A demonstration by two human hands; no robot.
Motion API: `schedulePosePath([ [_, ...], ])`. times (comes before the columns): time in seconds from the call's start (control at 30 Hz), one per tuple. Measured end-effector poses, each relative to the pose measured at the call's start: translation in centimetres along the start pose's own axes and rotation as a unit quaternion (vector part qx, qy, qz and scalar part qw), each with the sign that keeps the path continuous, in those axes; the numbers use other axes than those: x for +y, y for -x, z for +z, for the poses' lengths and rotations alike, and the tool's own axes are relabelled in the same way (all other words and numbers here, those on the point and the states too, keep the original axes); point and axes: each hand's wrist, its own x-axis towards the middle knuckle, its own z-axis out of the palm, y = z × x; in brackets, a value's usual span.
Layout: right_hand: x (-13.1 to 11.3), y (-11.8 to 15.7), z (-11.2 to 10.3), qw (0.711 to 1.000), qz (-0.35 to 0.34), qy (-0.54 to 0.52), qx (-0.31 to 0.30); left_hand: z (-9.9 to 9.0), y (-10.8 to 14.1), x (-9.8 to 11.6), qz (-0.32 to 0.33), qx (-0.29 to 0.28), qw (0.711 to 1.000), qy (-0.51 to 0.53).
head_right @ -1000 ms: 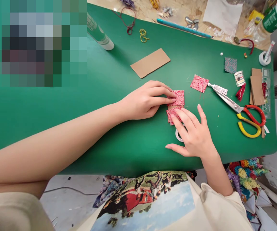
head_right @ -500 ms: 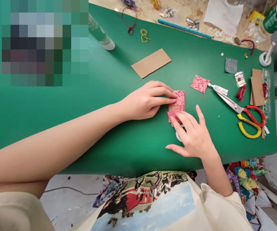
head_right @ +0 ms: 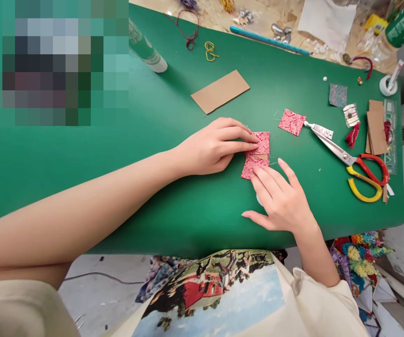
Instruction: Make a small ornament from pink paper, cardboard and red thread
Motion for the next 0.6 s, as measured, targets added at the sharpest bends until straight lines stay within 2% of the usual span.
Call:
schedulePosePath([
  [0.17, 0.07, -0.09, -0.02, 0.999, 0.009, 0.0, -0.03, 0.08, 0.11, -0.12, 0.005, 0.001, 1.0, 0.001],
  [0.43, 0.06, -0.16, -0.09, 0.999, 0.023, -0.001, -0.022, 0.24, 0.15, -0.23, 0.024, 0.018, 0.999, -0.009],
  [0.6, 0.04, -0.19, -0.12, 0.999, 0.038, 0.001, -0.021, 0.03, 0.04, -0.05, 0.011, -0.003, 1.0, -0.004],
])
